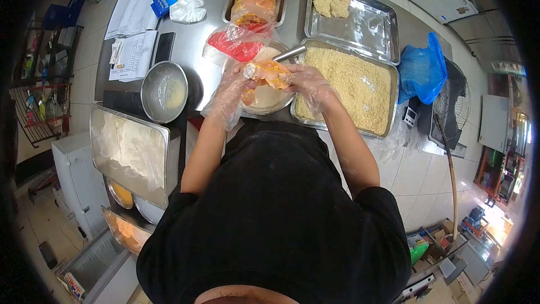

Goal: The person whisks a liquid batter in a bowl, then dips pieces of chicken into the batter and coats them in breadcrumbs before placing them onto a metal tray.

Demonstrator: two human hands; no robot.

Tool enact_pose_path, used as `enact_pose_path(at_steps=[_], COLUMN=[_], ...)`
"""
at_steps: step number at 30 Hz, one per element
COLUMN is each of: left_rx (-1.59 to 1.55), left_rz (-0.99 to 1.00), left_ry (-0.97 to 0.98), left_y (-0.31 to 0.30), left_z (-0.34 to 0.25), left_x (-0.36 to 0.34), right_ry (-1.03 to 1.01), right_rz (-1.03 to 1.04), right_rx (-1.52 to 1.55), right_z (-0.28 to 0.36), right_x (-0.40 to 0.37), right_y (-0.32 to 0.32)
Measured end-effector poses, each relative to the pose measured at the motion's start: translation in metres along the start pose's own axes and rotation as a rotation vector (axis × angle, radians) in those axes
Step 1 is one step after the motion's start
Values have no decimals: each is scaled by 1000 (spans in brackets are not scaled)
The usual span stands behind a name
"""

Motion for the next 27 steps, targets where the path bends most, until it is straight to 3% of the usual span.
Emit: enact_pose_path(at_steps=[6,10,12,13,14,15,16,17,18,19,21,22,24,26,27], left_rx=[9,53,150,250,246,173,99,98,121,144,106,70,151,229,226], left_rz=[-51,-32,-34,-39,-37,74,184,185,180,176,177,173,142,112,71], left_ry=[16,-93,-136,-175,-180,-202,-224,-230,-166,-101,-88,-70,-65,-62,-42], left_y=[-7,-11,-18,-22,-29,-30,-29,-32,-34,-35,-39,-41,-40,-41,-44], left_z=[0,7,10,11,11,7,3,0,-6,-12,-15,-18,-27,-27,-26], left_x=[-5,-10,-9,-9,-12,-18,-24,-28,-30,-31,-31,-31,-31,-32,-32], right_ry=[-46,-99,-89,-84,-116,-146,-139,-123,-105,-101,-281,-279,-533,-509,-362], right_rz=[-11,-39,-135,-140,-107,-70,-72,-126,-179,-182,-221,-222,-145,-117,-72], right_rx=[420,415,101,102,-136,-374,-372,-648,-924,-923,-1406,-1406,-1568,-1664,-1708], right_z=[3,15,19,24,35,45,51,57,61,60,67,56,20,-13,-38], right_x=[-5,-15,-15,-17,-19,-20,-18,-14,-11,-9,-7,-2,11,26,39], right_y=[7,9,-1,-3,-4,0,3,6,9,15,34,35,44,58,59])
Point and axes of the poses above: each hand's wrist, its own x-axis towards the middle knuckle, its own y-axis out of the palm, z = x × y, the point moved 5 cm from there along x, towards the middle knuckle, and after that the axes turned 3 degrees about z, right-handed, at the moved point
